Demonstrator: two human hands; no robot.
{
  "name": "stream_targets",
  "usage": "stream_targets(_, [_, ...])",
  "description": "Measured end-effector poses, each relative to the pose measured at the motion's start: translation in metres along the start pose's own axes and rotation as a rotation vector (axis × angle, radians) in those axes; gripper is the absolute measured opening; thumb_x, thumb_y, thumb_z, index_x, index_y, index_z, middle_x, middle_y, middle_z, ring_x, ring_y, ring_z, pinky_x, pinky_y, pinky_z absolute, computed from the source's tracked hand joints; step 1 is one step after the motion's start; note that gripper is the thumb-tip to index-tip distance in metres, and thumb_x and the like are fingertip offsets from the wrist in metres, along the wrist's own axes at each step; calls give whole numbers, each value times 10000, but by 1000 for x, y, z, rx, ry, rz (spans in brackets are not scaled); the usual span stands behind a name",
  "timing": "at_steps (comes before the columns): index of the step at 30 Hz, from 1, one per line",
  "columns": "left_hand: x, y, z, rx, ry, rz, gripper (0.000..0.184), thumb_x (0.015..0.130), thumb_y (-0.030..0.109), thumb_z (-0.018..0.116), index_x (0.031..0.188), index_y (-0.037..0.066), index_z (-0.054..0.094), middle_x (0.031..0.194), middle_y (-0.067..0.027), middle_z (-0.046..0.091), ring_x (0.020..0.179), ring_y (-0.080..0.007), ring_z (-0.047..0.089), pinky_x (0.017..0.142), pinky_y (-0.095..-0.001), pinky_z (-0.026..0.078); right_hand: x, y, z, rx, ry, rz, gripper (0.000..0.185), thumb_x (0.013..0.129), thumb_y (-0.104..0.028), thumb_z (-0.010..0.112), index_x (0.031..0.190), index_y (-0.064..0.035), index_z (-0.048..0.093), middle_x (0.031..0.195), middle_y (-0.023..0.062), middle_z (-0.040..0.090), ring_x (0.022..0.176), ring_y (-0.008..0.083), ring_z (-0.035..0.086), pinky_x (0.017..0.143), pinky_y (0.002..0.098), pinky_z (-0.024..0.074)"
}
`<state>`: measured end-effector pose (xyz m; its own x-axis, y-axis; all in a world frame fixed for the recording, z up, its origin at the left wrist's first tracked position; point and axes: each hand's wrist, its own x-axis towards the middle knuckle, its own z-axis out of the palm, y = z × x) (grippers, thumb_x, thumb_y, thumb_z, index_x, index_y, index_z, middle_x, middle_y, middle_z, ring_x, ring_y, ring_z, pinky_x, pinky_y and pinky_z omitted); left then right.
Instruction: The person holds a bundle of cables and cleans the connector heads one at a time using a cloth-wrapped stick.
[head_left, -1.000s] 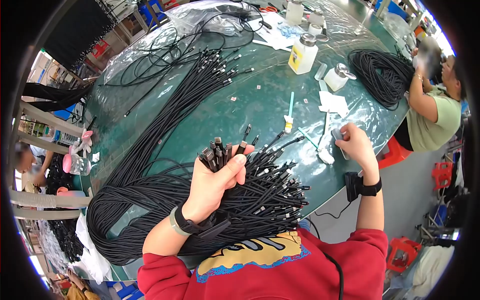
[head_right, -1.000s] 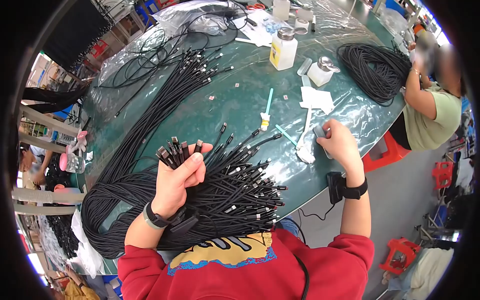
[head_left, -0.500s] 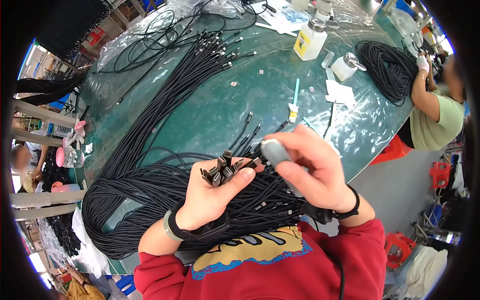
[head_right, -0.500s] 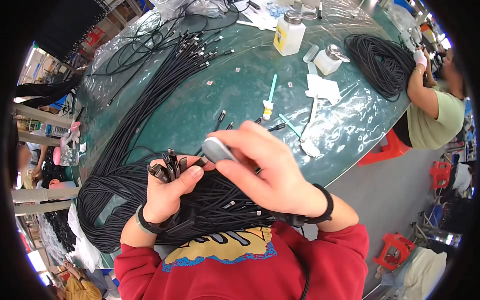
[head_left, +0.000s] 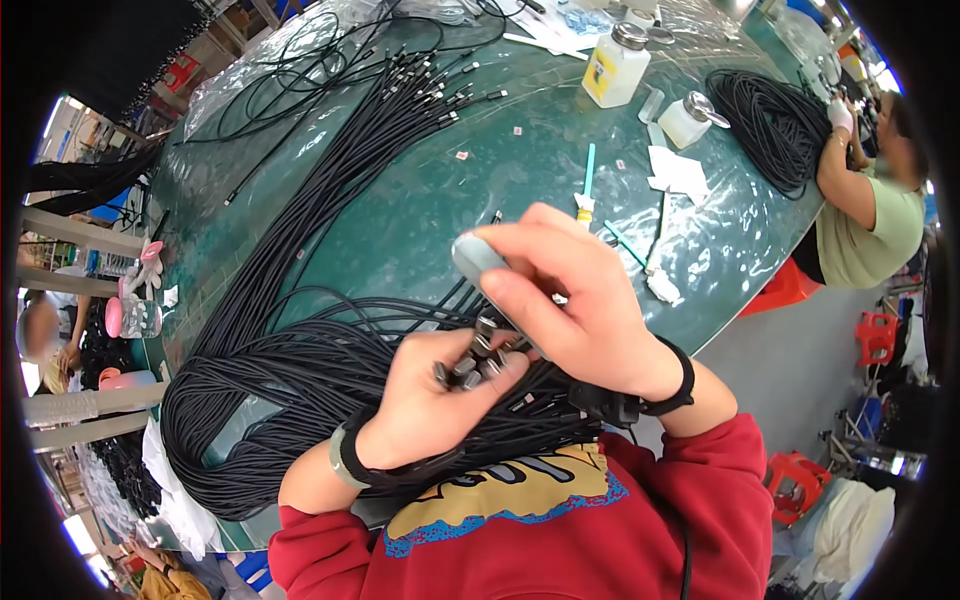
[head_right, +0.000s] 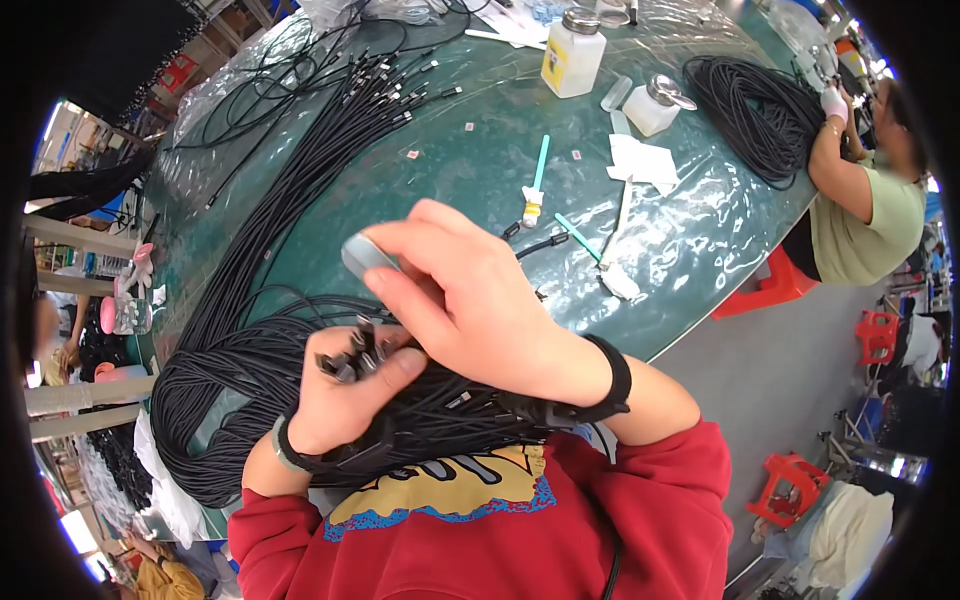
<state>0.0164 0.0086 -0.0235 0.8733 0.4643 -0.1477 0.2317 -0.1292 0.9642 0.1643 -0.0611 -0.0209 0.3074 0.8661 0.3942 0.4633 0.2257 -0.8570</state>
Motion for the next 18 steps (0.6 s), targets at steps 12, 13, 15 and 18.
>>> stream_targets(12, [-1,2,3,37,-23,55,131,770,48,588,873,-25,622,657,17,559,591,-36,457,541,-180,359,0,6,3,-41,44,-80,223,770,-24,547,990,-5,571,687,23,435,550,84,393,480,219,313])
stream_targets(13, [-1,2,4,42,-30,57,131,770,48,588,873,-25,622,657,17,559,591,-36,457,541,-180,359,3,9,2,-42,54,-80,223,770,-24,547,990,-5,571,687,23,435,550,84,393,480,219,313])
stream_targets(15, [-1,2,3,-105,-7,60,143,790,60,582,905,-19,611,678,8,580,591,-32,463,540,-193,383,10,12,0,-31,122,20,222,767,-21,549,987,-4,571,680,22,432,547,84,390,475,223,313])
stream_targets(18, [2,7,0,-200,1,30,151,799,64,578,924,-18,602,682,4,584,587,-30,463,534,-201,391,6,8,-7,-4,134,62,219,766,-21,551,984,-3,570,676,22,429,545,82,387,473,224,313])
